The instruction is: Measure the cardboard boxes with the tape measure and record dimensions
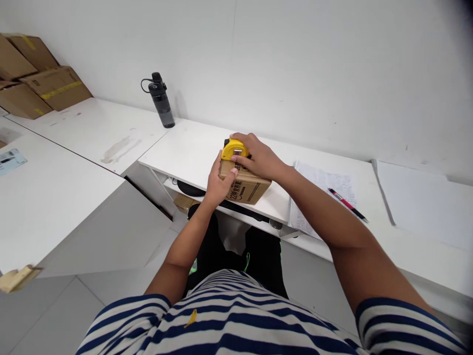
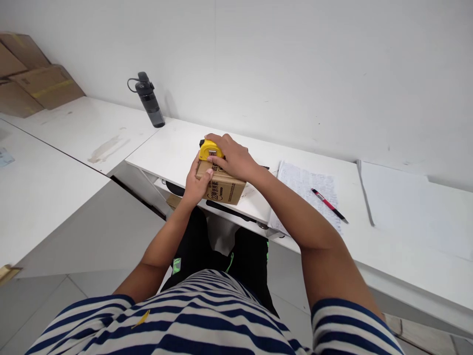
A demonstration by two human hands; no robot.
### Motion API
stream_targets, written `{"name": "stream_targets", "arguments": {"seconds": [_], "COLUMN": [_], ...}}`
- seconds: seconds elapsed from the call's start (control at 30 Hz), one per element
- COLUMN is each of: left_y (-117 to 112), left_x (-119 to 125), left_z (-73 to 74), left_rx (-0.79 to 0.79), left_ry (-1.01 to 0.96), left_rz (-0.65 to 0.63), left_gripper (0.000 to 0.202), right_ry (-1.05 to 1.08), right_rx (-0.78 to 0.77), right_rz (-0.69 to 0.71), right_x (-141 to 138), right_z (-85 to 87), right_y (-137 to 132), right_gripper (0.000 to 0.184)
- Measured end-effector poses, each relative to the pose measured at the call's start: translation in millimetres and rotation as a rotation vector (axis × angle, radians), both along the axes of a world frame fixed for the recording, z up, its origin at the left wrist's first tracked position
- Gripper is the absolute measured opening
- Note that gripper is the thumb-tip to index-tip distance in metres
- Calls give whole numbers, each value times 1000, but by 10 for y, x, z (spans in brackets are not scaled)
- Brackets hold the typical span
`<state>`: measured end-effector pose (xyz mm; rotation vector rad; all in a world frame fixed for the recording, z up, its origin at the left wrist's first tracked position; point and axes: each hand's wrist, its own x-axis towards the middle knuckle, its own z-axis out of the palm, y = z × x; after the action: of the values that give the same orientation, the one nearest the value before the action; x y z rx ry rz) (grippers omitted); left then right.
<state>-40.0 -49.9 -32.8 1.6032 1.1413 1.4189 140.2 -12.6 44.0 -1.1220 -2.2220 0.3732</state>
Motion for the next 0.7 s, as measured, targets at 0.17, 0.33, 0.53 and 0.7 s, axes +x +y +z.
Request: {"name": "stream_targets", "arguments": {"seconds": [0.17, 0.33, 0.53, 0.7], "left_y": [-49, -44, -4, -30], "left_x": [123, 123, 112, 155], "left_z": [-52, -69, -73, -4], "left_rx": [13, 17, -41, -54], "left_ry": [-60, -43, -26, -105], "left_rz": [104, 141, 127, 156], "left_gripper": [74, 72, 63, 52], "right_ry": [-33, -45, -55, -86], "right_rx": [-16, -4, 17, 17], "right_rz": [-11, 8, -10, -60], "right_x": [-9, 11, 75, 76], "right_z": [46, 73, 93, 121], "right_y": [-39, -37, -44, -114], "right_gripper": [56, 56, 56, 56]}}
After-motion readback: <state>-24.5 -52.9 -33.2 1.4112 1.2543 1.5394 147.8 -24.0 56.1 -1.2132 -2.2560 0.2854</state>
